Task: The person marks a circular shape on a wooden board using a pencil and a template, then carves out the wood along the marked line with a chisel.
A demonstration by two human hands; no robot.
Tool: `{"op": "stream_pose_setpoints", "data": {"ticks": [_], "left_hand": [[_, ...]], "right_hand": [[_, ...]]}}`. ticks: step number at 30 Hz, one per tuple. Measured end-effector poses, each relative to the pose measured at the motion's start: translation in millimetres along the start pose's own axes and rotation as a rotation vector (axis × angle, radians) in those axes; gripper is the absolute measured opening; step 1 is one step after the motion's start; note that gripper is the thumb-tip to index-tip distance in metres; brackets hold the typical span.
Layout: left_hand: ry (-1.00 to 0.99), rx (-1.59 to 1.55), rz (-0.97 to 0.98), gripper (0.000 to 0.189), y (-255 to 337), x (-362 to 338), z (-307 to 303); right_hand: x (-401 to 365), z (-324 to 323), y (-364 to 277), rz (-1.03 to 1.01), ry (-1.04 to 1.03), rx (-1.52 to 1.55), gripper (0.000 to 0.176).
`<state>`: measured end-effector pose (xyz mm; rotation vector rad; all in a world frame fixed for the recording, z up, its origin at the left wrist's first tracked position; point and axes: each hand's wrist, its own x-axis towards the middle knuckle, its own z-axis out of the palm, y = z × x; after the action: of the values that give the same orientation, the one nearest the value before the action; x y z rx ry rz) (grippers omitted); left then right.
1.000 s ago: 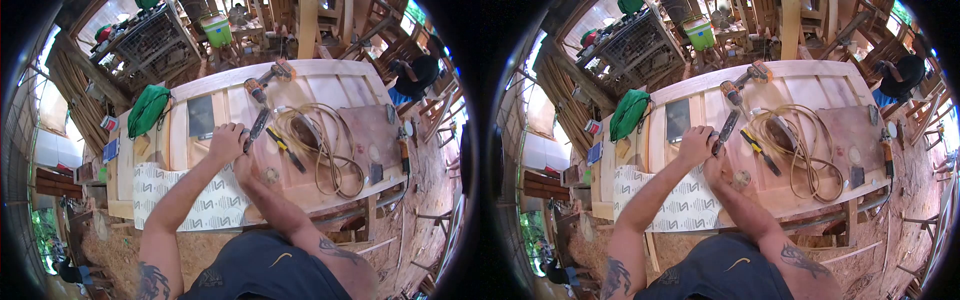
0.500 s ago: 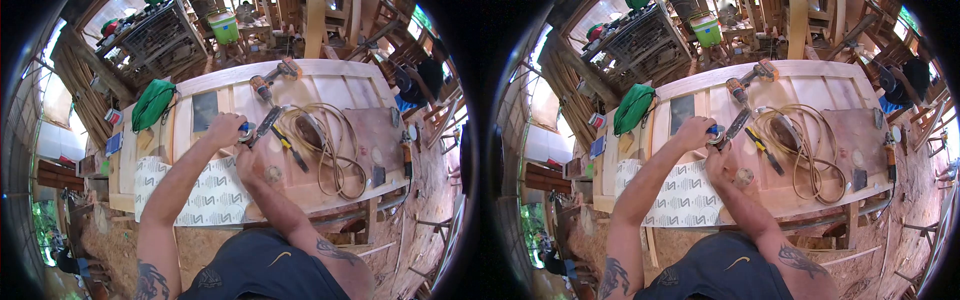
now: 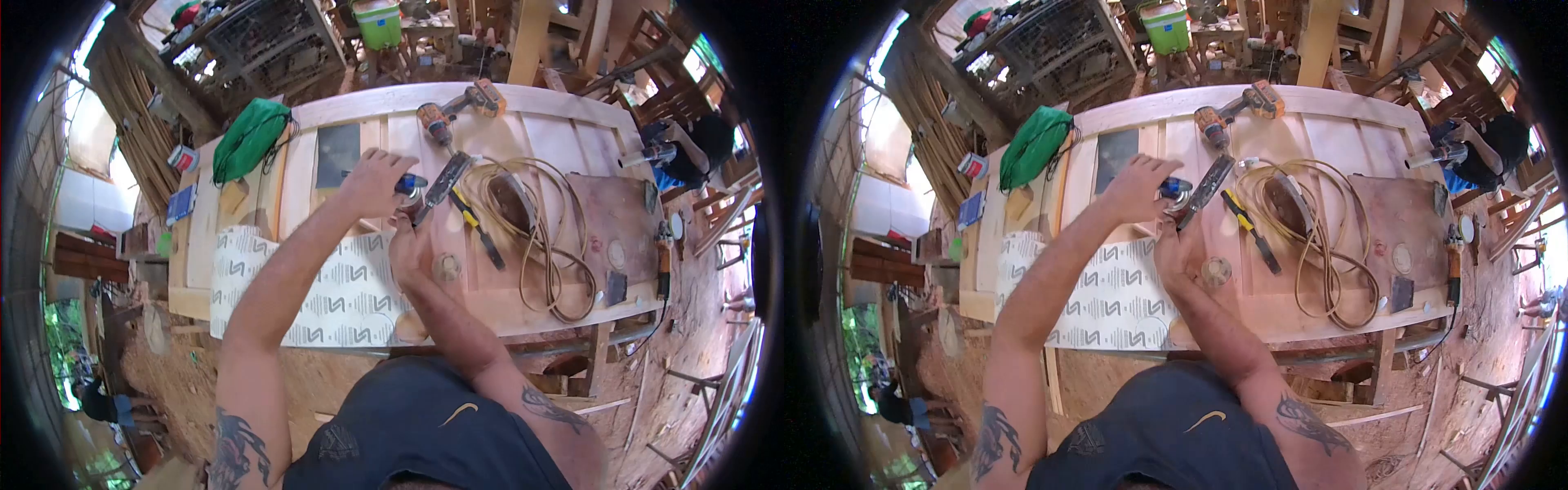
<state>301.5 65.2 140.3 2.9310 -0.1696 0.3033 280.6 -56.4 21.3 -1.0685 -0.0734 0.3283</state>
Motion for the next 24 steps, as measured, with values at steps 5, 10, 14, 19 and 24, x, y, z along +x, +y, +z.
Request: {"op": "stream_pose_setpoints", "data": {"ticks": [5, 10, 14, 19, 24], "left_hand": [[0.420, -0.130, -0.042, 0.061, 33.0, -42.9, -43.0], [0.601, -0.292, -0.325, 0.040, 53.5, -143.5, -23.4], [0.337, -0.556, -0.753, 0.024, 93.1, -243.1, 38.7], [0.032, -1.115, -1.442, 0.027, 155.3, -349.6, 121.1], [0.213, -1.695, -1.769, 0.038, 188.3, -379.2, 156.4]], "right_hand": [[-42.1, -18.0, -17.2, -0.138, -0.100, -0.073, 0.039], [-84.6, -65.6, -54.5, -0.053, -0.584, -0.296, 0.027], [-71.7, -104.6, -63.0, -0.173, -0.966, -0.883, 0.031], [-77.1, -143.2, -37.7, -0.299, -1.081, -1.048, 0.031], [-90.4, -135.1, -33.7, 0.255, -0.929, -1.041, 0.029]]}}
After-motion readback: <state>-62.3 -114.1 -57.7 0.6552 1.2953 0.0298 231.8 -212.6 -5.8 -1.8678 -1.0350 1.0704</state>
